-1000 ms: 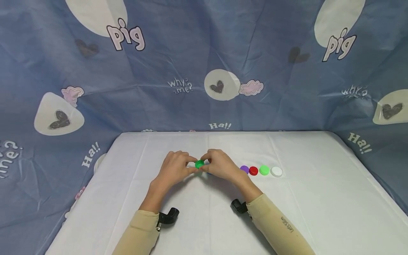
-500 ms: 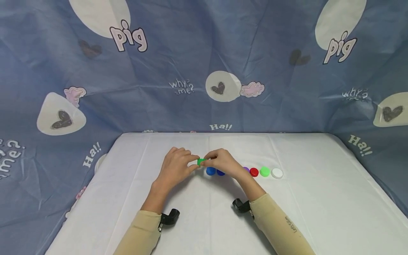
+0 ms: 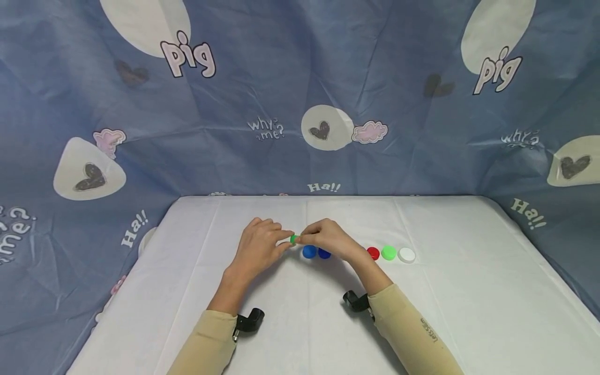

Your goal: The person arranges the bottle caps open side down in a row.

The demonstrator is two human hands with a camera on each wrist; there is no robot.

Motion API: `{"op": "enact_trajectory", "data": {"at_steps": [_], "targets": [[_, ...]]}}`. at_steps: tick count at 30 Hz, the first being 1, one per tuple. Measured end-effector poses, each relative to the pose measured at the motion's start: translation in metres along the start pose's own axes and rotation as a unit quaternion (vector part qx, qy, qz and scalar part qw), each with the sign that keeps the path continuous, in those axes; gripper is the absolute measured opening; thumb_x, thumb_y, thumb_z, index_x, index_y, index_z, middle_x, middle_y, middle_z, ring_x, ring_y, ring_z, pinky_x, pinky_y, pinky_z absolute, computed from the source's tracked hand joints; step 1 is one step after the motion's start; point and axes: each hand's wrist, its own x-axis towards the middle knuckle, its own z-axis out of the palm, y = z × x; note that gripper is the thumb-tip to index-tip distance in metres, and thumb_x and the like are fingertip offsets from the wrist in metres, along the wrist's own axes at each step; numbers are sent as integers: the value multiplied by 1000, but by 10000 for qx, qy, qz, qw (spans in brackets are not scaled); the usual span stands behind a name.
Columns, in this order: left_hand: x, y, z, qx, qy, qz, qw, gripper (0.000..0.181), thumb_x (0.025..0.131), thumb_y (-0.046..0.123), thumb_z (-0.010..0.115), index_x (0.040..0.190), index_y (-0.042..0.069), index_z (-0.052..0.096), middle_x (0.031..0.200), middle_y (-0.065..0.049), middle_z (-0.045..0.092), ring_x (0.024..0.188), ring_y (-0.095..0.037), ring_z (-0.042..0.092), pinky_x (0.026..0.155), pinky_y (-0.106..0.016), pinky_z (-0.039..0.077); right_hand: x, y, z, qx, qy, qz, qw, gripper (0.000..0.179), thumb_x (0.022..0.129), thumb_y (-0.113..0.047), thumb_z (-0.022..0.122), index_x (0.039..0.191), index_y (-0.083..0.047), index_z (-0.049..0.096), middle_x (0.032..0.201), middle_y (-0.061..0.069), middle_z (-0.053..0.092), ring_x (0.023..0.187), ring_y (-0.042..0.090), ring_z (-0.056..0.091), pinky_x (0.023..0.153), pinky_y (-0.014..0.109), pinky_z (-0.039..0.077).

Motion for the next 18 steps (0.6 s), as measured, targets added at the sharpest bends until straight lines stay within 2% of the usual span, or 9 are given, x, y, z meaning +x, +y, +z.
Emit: {"op": "enact_trajectory", "data": {"at_steps": [3, 7, 9, 13, 18], "targets": [[0, 0, 0, -136, -92, -230, 9996, 23, 83, 38, 79, 102, 25, 80, 74, 7, 68, 71, -13, 57, 73, -32, 41, 0, 0, -1, -195, 155, -159, 9996, 22, 87, -41, 73, 101, -24, 78, 95, -5, 72, 87, 12, 63, 76, 31, 51], [-2, -2, 2, -387, -176, -601, 9973, 21, 85, 39, 77, 102, 26, 80, 73, 7, 68, 70, -12, 55, 73, -32, 41, 1, -2, 1, -611, 449, -606, 9953, 21, 87, -34, 75, 104, -20, 77, 78, 1, 58, 68, 15, 48, 60, 27, 38], [-3, -3, 2, -482, -207, -713, 9961, 20, 87, 38, 76, 101, 26, 80, 68, 10, 63, 67, -10, 51, 71, -31, 39, 1, -4, 3, -839, 584, -798, 9916, 21, 87, -30, 76, 104, -18, 77, 73, 2, 52, 65, 16, 44, 58, 27, 34], [-3, -3, 2, -580, -276, -843, 9944, 20, 89, 39, 74, 101, 25, 80, 58, 12, 47, 60, -8, 40, 67, -30, 33, 1, -5, 6, -1219, 766, -949, 9850, 22, 87, -27, 77, 106, -16, 77, 72, 0, 50, 63, 15, 44, 57, 26, 33], [-1, -1, 1, -698, -353, -1021, 9917, 21, 88, 40, 74, 100, 24, 80, 57, 11, 44, 58, -9, 38, 65, -29, 30, -1, -5, 6, -1434, 899, -1062, 9798, 21, 88, -27, 77, 106, -17, 78, 73, -2, 51, 63, 15, 45, 56, 26, 33]]}}
